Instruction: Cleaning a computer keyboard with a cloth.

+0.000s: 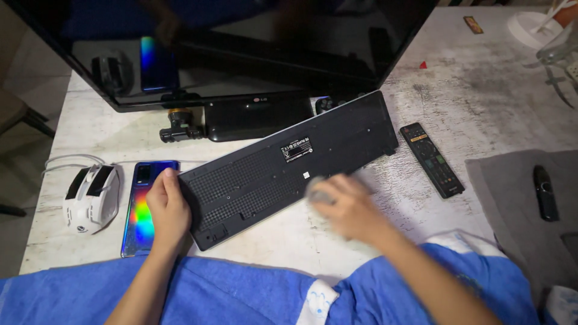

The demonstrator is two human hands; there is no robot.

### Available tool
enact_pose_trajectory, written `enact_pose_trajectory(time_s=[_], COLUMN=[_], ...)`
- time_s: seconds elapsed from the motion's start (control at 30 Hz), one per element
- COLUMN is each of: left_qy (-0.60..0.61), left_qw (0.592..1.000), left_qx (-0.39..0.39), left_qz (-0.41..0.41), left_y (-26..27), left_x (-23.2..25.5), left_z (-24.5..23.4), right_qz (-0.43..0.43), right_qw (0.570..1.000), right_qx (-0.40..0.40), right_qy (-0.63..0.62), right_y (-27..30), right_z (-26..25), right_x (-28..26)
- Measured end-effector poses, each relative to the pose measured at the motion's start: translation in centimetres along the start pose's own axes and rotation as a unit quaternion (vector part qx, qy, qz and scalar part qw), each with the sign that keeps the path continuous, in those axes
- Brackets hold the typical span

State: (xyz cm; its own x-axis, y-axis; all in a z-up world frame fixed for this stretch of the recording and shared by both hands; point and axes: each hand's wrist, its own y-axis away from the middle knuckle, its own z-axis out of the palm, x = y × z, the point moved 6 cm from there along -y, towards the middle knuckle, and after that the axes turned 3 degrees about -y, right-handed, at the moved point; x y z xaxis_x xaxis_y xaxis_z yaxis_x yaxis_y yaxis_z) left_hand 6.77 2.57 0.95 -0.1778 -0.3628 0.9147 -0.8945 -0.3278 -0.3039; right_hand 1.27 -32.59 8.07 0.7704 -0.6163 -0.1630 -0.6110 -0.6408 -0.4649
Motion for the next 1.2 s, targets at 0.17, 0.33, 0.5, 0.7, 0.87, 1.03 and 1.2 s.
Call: enact_pose_trajectory(time_s=[0.17,0.33,0.5,0.7,0.87,1.03,1.2], left_qy=[0.027,0.034,0.044,0.051,0.026,0.024,0.034], left_qw=[1.000,0.999,0.999,0.997,0.998,0.999,0.999], left_qx=[0.002,0.013,0.027,0.041,0.052,0.036,0.003], left_qz=[0.010,0.007,0.014,0.033,0.006,-0.019,-0.002], left_y=[-0.1,-0.2,-0.2,-0.2,-0.2,0.1,0.0], left_x=[0.5,-1.6,-0.9,0.8,-0.2,-0.2,0.3], left_z=[0.0,0.4,0.4,0.2,0.4,0.0,0.1], right_qz=[0.104,0.093,-0.009,-0.165,-0.273,-0.314,-0.256], right_qw=[0.992,0.992,1.000,0.986,0.961,0.948,0.966], right_qx=[-0.022,-0.015,-0.017,-0.021,-0.018,0.004,0.010], right_qy=[0.070,0.086,-0.021,0.006,0.036,0.046,0.018], right_y=[1.9,1.6,-1.7,-6.1,-8.1,-9.0,-7.0], right_z=[-2.9,-2.5,-0.4,1.5,4.6,6.0,4.1], right_x=[5.0,4.4,-1.6,-8.9,-13.4,-16.0,-12.3])
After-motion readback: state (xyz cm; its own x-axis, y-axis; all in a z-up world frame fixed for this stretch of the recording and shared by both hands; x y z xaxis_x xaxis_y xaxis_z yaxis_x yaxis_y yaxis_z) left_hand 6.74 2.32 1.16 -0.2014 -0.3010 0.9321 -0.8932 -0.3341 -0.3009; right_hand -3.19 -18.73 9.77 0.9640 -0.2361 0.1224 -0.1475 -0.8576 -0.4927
